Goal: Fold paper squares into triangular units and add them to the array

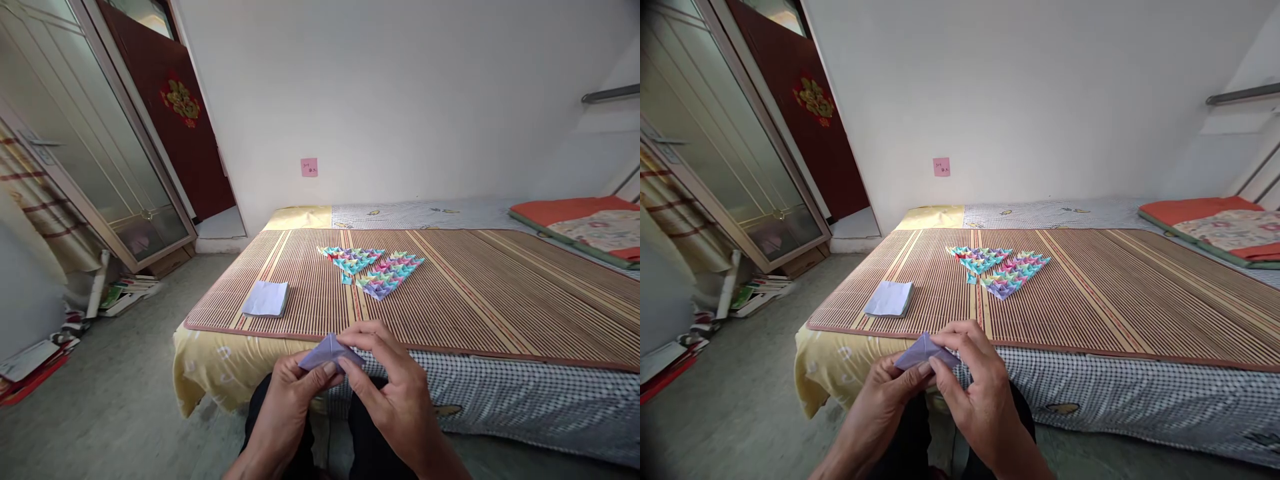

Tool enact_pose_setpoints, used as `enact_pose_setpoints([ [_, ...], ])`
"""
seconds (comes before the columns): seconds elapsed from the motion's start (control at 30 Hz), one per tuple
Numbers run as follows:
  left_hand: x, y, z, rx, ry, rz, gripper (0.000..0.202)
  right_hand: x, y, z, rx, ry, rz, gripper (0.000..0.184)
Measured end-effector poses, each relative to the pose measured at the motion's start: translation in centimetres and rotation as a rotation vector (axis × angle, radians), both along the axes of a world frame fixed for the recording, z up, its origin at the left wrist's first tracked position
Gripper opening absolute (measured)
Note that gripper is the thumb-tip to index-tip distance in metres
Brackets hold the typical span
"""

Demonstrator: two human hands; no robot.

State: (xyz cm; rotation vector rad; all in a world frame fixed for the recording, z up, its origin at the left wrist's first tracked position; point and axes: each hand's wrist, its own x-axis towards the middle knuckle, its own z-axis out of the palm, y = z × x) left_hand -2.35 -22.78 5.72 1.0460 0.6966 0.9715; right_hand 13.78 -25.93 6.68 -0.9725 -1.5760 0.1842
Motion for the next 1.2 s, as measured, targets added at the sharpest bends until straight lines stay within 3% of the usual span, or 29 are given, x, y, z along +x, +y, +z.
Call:
enact_pose_setpoints([
  [0.37,-0.23,-0.36,0.56,0.132,0.074,-0.035,0.018,0.2,-0.14,0.21,-0.141,0.171,0.143,0.023],
  [0.73,-0.01,-0.69,0.11,0.149,0.061,-0.021,0.017,0.41,-0.26,0.38,-0.123,0.165,0.17,0.014],
  [1.03,0.5,-0.99,0.51,-0.001,-0.071,0.001,0.026,0.63,-0.57,0.35,-0.104,0.087,0.19,0.014],
  [1.2,0.44,-1.01,0.31,0.012,-0.067,0.007,0.025,0.71,-0.63,0.82,-0.079,0.095,0.207,0.012],
])
